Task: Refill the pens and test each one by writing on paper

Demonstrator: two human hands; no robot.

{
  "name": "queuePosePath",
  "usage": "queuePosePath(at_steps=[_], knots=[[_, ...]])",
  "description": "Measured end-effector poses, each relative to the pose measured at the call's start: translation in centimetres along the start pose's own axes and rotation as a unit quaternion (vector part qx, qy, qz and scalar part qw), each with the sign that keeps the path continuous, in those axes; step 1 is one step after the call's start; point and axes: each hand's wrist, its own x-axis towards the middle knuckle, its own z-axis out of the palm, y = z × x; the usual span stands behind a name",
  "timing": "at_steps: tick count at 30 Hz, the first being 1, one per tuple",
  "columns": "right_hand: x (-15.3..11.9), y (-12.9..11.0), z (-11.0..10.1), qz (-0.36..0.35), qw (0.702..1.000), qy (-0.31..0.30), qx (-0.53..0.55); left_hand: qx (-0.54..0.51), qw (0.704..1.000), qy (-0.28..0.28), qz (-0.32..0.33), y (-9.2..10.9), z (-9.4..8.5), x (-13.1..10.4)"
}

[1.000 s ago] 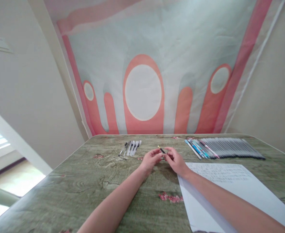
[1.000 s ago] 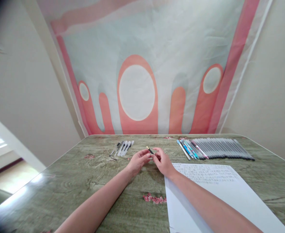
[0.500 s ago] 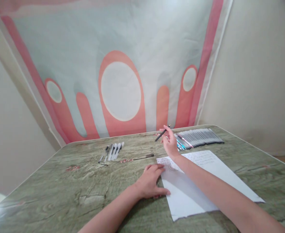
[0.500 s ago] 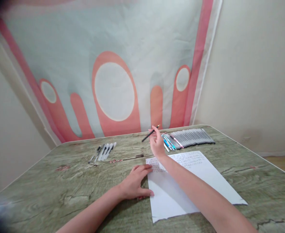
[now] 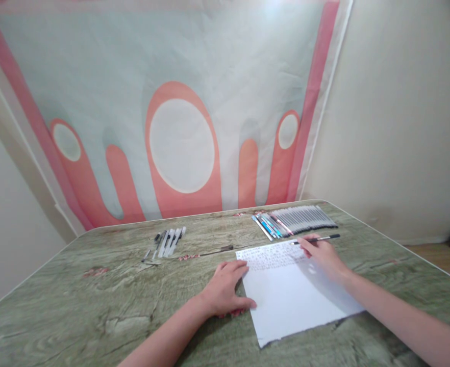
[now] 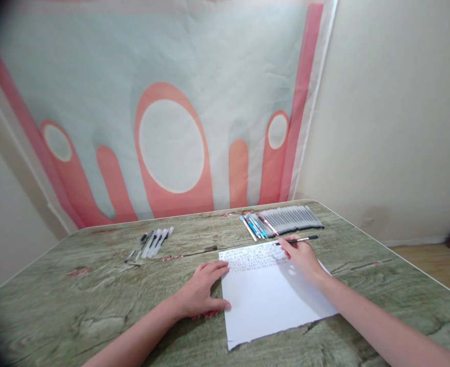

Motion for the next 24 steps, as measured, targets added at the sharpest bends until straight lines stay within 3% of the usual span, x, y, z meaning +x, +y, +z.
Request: queuePosePath(at_steps=[3, 6, 13, 24], knots=[[-0.6, 1.5, -2.3, 0.027, 0.999, -0.006, -0.045, 0.0, 1.0, -0.002, -0.004, 0.1, -0.1, 0.0], [-0.9, 1.8, -3.3, 0.022, 0.997, -0.008, -0.069, 0.001, 1.0, -0.002, -0.005, 0.1, -0.1, 0.0], [-0.9, 1.9, -3.3, -0.045, 0.992, -0.057, -0.1, 0.008, 1.0, 0.001, -0.003, 0.0, 0.1, 0.1], [-0.6, 3.4, -3.9, -0.076, 0.984, -0.035, -0.157, 0.011, 1.0, 0.002, -0.001, -0.1, 0.1, 0.2]])
